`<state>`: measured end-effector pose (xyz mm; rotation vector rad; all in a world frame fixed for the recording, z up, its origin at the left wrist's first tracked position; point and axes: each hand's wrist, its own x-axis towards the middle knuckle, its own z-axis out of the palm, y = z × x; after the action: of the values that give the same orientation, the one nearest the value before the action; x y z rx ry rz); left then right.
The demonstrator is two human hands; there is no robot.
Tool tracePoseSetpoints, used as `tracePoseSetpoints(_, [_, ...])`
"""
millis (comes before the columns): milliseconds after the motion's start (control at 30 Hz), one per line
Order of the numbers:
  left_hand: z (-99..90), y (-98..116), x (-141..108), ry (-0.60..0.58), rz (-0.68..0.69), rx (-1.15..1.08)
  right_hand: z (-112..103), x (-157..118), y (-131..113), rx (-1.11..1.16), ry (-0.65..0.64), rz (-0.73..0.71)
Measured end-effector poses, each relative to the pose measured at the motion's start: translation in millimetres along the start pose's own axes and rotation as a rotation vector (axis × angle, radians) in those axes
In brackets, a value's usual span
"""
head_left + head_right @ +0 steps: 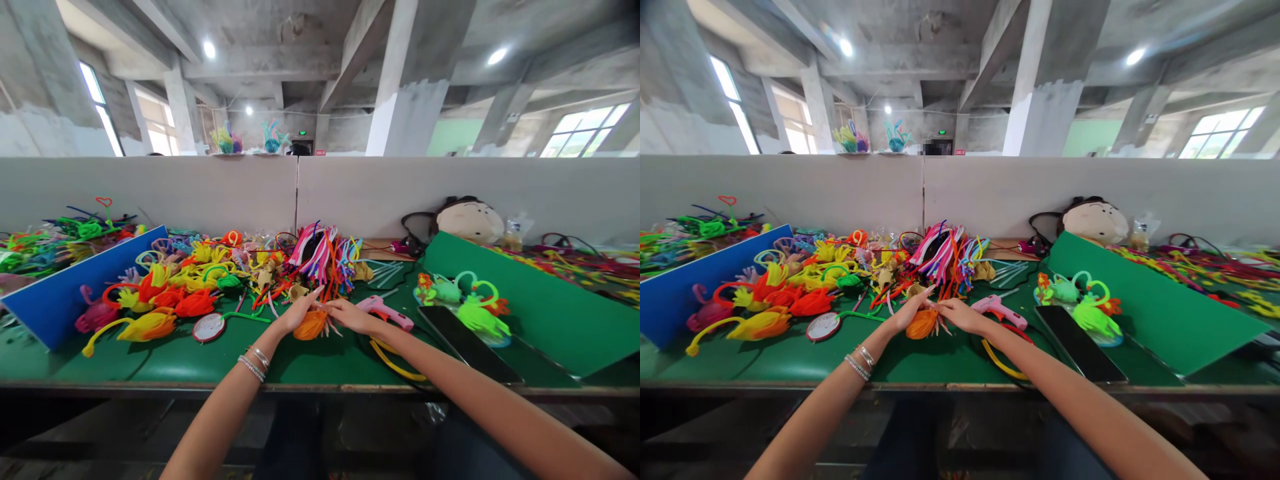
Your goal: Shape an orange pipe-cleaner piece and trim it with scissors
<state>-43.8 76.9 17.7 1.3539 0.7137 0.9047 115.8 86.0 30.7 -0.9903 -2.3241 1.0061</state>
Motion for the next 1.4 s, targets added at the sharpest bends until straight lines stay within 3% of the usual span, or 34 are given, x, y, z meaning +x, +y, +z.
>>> tracePoseSetpoints(133, [2.3, 5, -2, 0.018, 0.087, 0.063, 6, -4, -6, 0.068, 0.114, -0.017])
tracePoseSetpoints(267, [5.5, 4, 0, 0.149, 0.133, 0.093, 12, -9, -16, 0.088, 0.171, 0.022])
tracePoseSetpoints(367, [6.0, 1, 3, 0.279, 0.166, 0.143, 17, -12, -22, -0.015, 0.252, 0.05])
tracePoseSetpoints(533, [1.9, -7, 7, 0.387, 0.173, 0.262, 26, -14, -24, -0.233, 0.408, 0.113])
tracePoseSetpoints(733, [4.8, -8, 4, 0.463, 0.194, 0.407, 38, -13, -23, -0.202, 0.519, 0.22])
tracePoseSetpoints(867, [12.2, -2, -3, 0.478, 0.244, 0.492, 48, -10, -20, -0.095, 0.514, 0.259])
tracePoseSetpoints(1100, [13.1, 5, -7, 0.351, 0.295, 0.509, 45, -10, -25, 0.009, 0.479, 0.213])
tracePoseSetpoints(1167, [11.1, 5, -5, 0.349, 0.285, 0.466, 38, -14, -32, -0.073, 0.502, 0.173])
tracePoseSetpoints(1233, [10.0, 4, -4, 0.374, 0.27, 0.413, 31, -19, -39, -0.324, 0.515, 0.095])
tracePoseSetpoints(1400, [11.7, 7, -6, 0.372, 0.252, 0.326, 18, -26, -47, -0.748, 0.439, 0.004])
